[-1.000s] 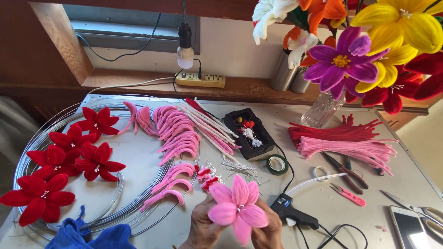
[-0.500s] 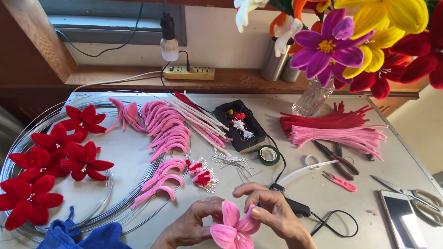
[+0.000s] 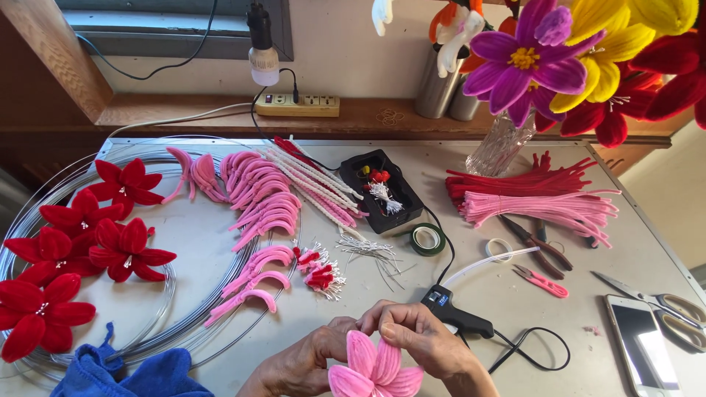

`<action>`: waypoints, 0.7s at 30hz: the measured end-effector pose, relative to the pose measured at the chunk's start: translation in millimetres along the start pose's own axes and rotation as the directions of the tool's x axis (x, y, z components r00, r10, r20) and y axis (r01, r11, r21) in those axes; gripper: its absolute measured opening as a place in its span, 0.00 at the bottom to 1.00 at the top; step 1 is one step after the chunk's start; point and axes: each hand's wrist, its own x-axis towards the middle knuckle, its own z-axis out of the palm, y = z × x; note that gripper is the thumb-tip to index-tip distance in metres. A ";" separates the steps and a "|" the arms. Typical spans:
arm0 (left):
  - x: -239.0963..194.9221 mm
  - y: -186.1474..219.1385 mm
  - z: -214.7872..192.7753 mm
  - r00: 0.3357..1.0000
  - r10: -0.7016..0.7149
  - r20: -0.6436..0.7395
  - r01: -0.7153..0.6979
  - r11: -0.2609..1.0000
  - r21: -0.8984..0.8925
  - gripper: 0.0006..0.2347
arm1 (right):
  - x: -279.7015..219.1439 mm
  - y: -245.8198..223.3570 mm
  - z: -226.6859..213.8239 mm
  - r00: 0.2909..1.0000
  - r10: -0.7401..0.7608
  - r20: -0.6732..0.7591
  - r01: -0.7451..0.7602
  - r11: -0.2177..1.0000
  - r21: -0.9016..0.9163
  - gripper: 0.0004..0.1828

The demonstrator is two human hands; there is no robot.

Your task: Assembling an artificial flower by gluing pink petals onto a stem using a hot glue gun

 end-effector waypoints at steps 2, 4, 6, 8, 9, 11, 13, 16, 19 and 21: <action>-3.1 -6.0 2.4 0.998 -0.059 0.004 0.059 0.998 0.008 0.11 | 1.7 -3.5 3.8 1.000 0.005 0.021 -0.005 1.000 0.014 0.20; -5.0 -13.8 5.1 0.998 -0.035 -0.058 0.034 0.999 -0.009 0.08 | 3.0 -4.2 3.6 0.999 -0.024 -0.032 0.025 0.999 0.028 0.20; 1.3 -12.3 7.9 0.990 0.028 -0.141 -0.028 1.000 -0.003 0.07 | 3.7 -3.4 0.3 0.988 -0.132 -0.084 0.134 0.991 0.010 0.20; 3.2 -21.0 10.1 0.970 0.092 -0.227 -0.091 0.996 0.015 0.07 | 4.0 1.6 -8.9 0.962 -0.242 -0.126 0.242 0.970 -0.013 0.21; 1.8 -30.3 10.9 0.930 0.101 -0.353 -0.132 0.989 -0.066 0.04 | 3.8 6.1 -16.3 0.929 -0.286 -0.235 0.264 0.957 -0.122 0.27; 2.4 -39.1 9.8 0.869 0.107 -0.484 -0.188 0.974 -0.123 0.04 | 3.4 6.2 -20.5 0.884 -0.344 -0.318 0.279 0.932 -0.231 0.34; 8.2 -39.5 8.1 0.687 0.270 -0.674 -0.322 0.946 0.052 0.15 | -1.8 -1.8 -15.2 0.963 -0.129 -0.238 0.081 0.976 -0.200 0.47; 17.7 -21.7 4.0 0.617 0.456 -0.641 -0.313 0.890 0.331 0.12 | -5.5 24.9 -16.4 0.970 -0.118 -0.212 0.080 0.980 -0.181 0.14; 14.4 -11.5 4.2 0.732 0.333 -0.595 -0.125 0.923 0.363 0.15 | -4.3 21.1 -17.3 0.965 -0.237 -0.109 0.223 0.967 -0.123 0.18; 13.5 -3.5 3.5 0.811 0.325 -0.486 -0.233 0.942 0.241 0.10 | -8.6 5.9 -16.6 0.983 -0.179 -0.034 0.172 0.974 -0.146 0.20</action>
